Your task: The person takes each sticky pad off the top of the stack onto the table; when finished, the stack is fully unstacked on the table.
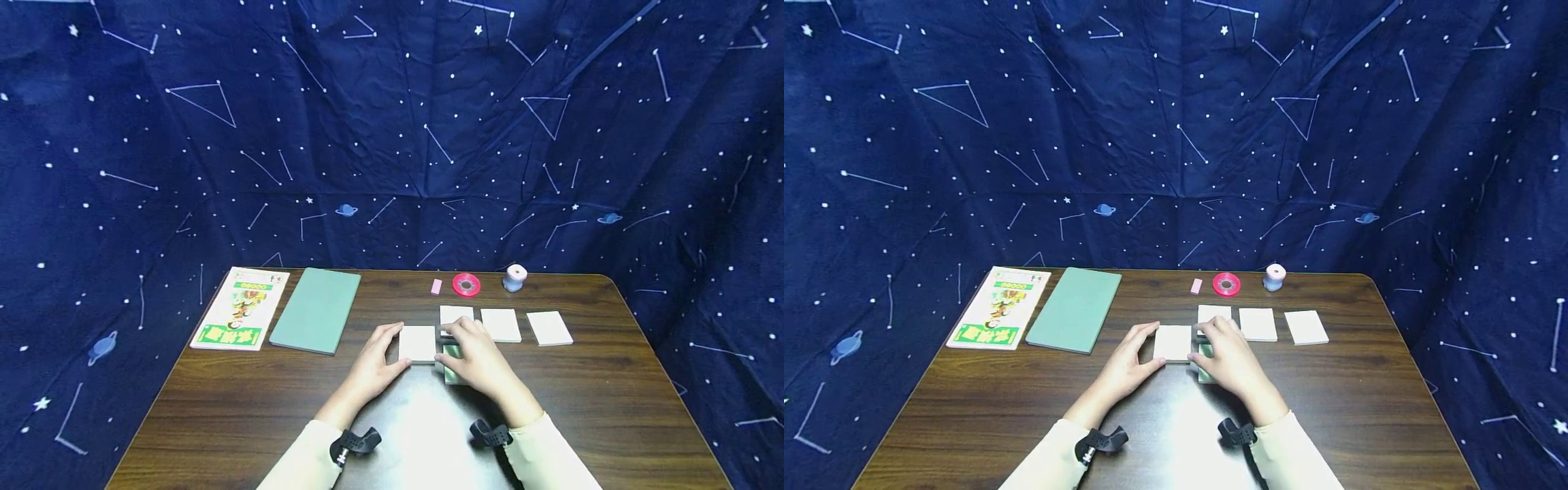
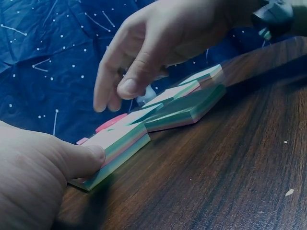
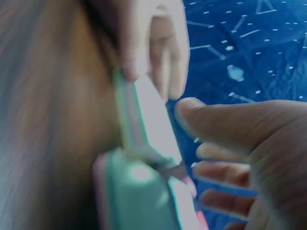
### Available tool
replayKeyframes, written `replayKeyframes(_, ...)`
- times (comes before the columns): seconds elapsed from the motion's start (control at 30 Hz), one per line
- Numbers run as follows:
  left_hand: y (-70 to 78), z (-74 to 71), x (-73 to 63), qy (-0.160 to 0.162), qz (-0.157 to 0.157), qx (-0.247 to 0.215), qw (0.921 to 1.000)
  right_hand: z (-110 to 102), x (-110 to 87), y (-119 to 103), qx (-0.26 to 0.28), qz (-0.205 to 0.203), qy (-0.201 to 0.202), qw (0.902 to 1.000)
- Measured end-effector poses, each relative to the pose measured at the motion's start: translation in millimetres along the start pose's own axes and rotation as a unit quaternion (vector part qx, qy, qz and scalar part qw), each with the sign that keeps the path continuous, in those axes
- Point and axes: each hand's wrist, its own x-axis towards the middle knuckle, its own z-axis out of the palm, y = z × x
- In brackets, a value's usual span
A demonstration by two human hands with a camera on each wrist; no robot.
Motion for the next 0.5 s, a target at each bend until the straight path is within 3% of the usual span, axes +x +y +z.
replayKeyframes(0.17,1.0,-0.4,0.4,-0.002,-0.003,0.001,1.0000,3.5,16.2,-8.3,-0.021,-0.005,-0.025,0.9995)
replayKeyframes(0.5,5.1,-3.2,-1.4,0.000,0.006,0.011,0.9999,26.2,18.5,-9.2,-0.060,0.004,-0.037,0.9975)
